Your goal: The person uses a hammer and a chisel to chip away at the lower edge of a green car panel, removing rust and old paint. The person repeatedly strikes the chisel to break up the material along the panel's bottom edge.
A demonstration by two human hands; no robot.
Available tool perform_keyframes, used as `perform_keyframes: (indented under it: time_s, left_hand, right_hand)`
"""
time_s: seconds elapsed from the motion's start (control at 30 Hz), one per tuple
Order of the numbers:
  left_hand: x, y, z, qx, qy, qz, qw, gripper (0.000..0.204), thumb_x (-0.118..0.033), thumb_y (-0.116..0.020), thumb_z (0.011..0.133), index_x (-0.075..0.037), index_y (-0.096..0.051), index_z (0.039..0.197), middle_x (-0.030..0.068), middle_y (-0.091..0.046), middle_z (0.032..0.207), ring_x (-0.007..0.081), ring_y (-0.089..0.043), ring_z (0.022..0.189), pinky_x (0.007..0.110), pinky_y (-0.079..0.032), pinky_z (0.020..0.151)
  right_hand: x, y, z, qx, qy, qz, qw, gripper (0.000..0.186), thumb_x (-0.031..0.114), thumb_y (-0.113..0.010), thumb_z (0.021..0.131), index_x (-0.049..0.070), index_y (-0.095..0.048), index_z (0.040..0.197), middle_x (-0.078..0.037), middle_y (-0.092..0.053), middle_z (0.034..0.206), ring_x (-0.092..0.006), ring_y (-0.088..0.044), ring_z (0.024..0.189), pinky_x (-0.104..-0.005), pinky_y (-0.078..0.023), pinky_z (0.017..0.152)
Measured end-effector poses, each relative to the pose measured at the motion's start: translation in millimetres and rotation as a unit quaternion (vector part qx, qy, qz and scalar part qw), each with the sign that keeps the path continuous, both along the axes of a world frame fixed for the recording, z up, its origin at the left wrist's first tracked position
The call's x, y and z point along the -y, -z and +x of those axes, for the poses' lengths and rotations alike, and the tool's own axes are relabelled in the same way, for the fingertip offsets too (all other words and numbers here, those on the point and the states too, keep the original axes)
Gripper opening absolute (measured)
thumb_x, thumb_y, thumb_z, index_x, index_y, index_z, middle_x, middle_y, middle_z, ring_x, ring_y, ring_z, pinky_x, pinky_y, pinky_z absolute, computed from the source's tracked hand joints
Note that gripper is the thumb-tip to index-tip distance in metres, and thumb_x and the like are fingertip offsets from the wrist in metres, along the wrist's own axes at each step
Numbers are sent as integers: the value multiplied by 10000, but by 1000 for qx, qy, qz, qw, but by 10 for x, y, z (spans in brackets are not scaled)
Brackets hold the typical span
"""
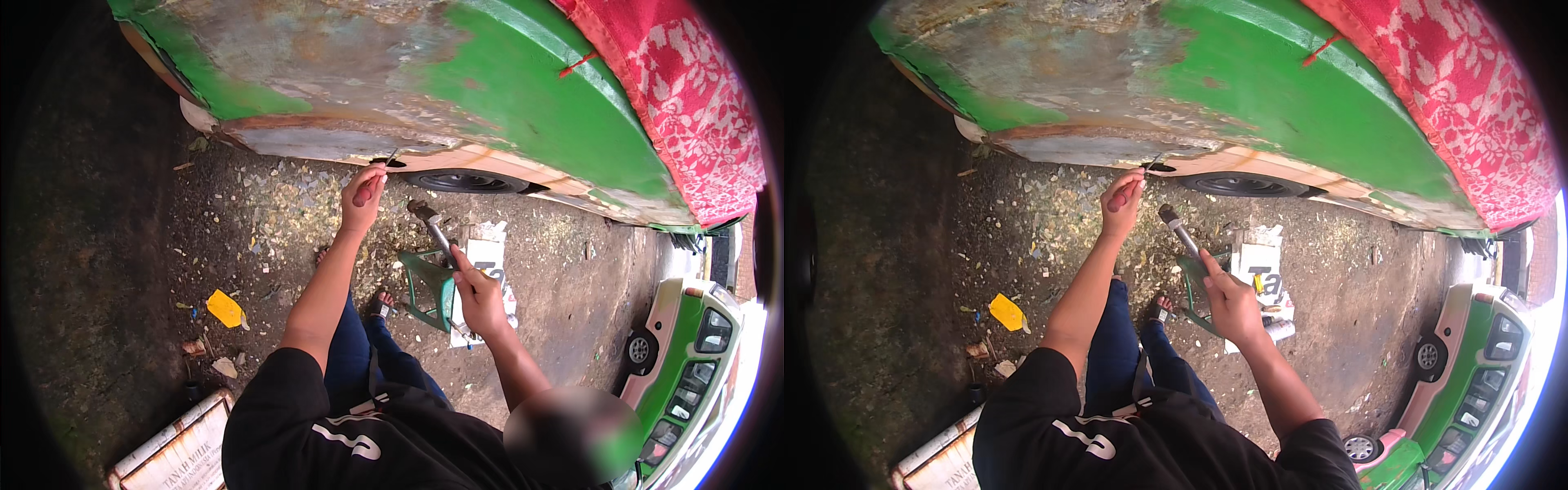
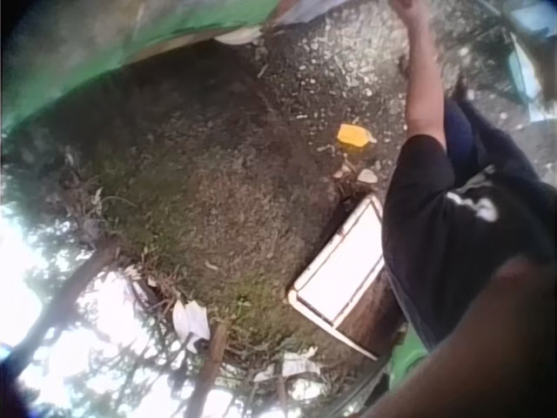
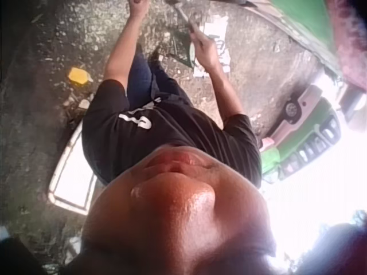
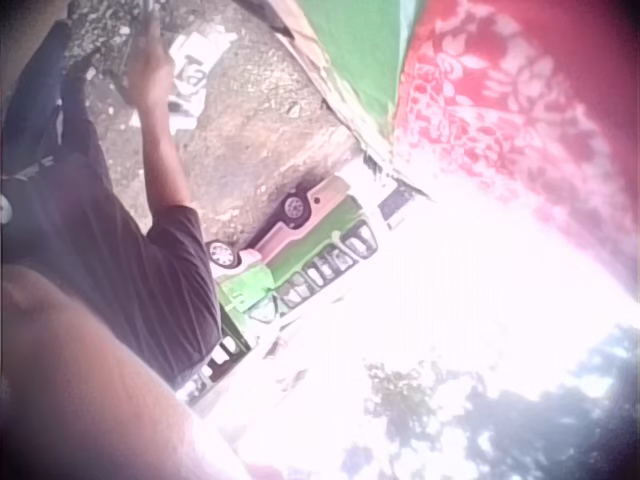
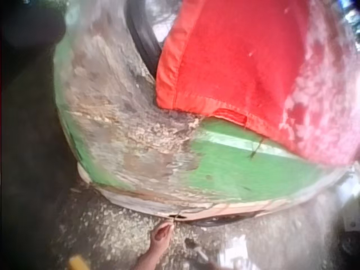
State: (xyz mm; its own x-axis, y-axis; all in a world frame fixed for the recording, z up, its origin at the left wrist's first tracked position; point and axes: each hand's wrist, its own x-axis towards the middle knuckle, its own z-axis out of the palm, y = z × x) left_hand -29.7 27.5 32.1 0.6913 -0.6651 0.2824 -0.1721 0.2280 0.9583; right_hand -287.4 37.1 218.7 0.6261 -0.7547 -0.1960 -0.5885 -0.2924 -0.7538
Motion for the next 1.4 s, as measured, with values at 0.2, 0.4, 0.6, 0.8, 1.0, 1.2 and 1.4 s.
perform_keyframes:
  time_s: [0.2, 0.4, 0.6, 0.8, 1.0, 1.2, 1.4]
  left_hand:
    - [45, -59, -93, 16, -12, -13, 1000, 108, 18, -665, 884, -6, -651, 989, 104, -681, 1122, 186, -645, 1030, 307, -516, 905]
    - [46, -17, -125, 103, -16, -3, 995, 160, -11, -688, 868, -50, -638, 1014, 111, -682, 1107, 248, -671, 990, 325, -536, 854]
    - [19, -37, -165, 223, -16, 29, 974, 204, -28, -706, 852, -75, -640, 1039, 97, -678, 1114, 256, -683, 956, 326, -550, 805]
    - [54, -4, -184, 203, -26, 10, 979, 218, -25, -715, 845, -80, -640, 1042, 102, -678, 1102, 256, -686, 935, 321, -552, 797]
    - [83, -4, -220, 192, -27, 12, 981, 227, -2, -716, 838, -79, -640, 1038, 104, -678, 1092, 248, -684, 946, 328, -553, 795]
    - [108, 23, -207, 197, -20, 12, 980, 206, 0, -705, 851, -63, -643, 1038, 105, -676, 1082, 232, -675, 934, 312, -543, 803]
    - [175, 29, -139, 124, 77, 1, 989, 276, 3, -664, 811, -67, -628, 1076, 101, -662, 1127, 245, -672, 954, 320, -552, 803]
  right_hand:
    - [-57, 112, -132, 34, 22, 2, 999, 429, 91, -542, 971, 118, -526, 1399, -162, -613, 742, -170, -560, 617, -308, -478, 634]
    - [-91, 0, -57, 14, 13, 17, 1000, 411, 50, -529, 980, 57, -518, 1391, -35, -509, 699, -71, -402, 648, -234, -401, 607]
    - [-61, -20, -50, 2, -3, 7, 1000, 429, 87, -547, 966, 119, -531, 1394, -182, -642, 790, -192, -594, 631, -312, -489, 655]
    - [-25, -70, -83, 3, -5, 2, 1000, 428, 89, -549, 971, 112, -525, 1397, -180, -622, 764, -198, -586, 638, -314, -482, 658]
    - [-13, -34, -154, -11, 5, 10, 1000, 426, 86, -547, 973, 126, -529, 1397, -184, -626, 767, -199, -582, 637, -318, -481, 665]
    - [-49, 28, -75, 38, -42, -73, 996, 438, 58, -564, 952, 120, -541, 1385, -147, -587, 720, -223, -554, 575, -328, -471, 598]
    - [110, 211, 158, -29, -129, -212, 968, 483, -9, -601, 899, 102, -552, 1367, -131, -545, 677, -293, -551, 527, -403, -456, 506]
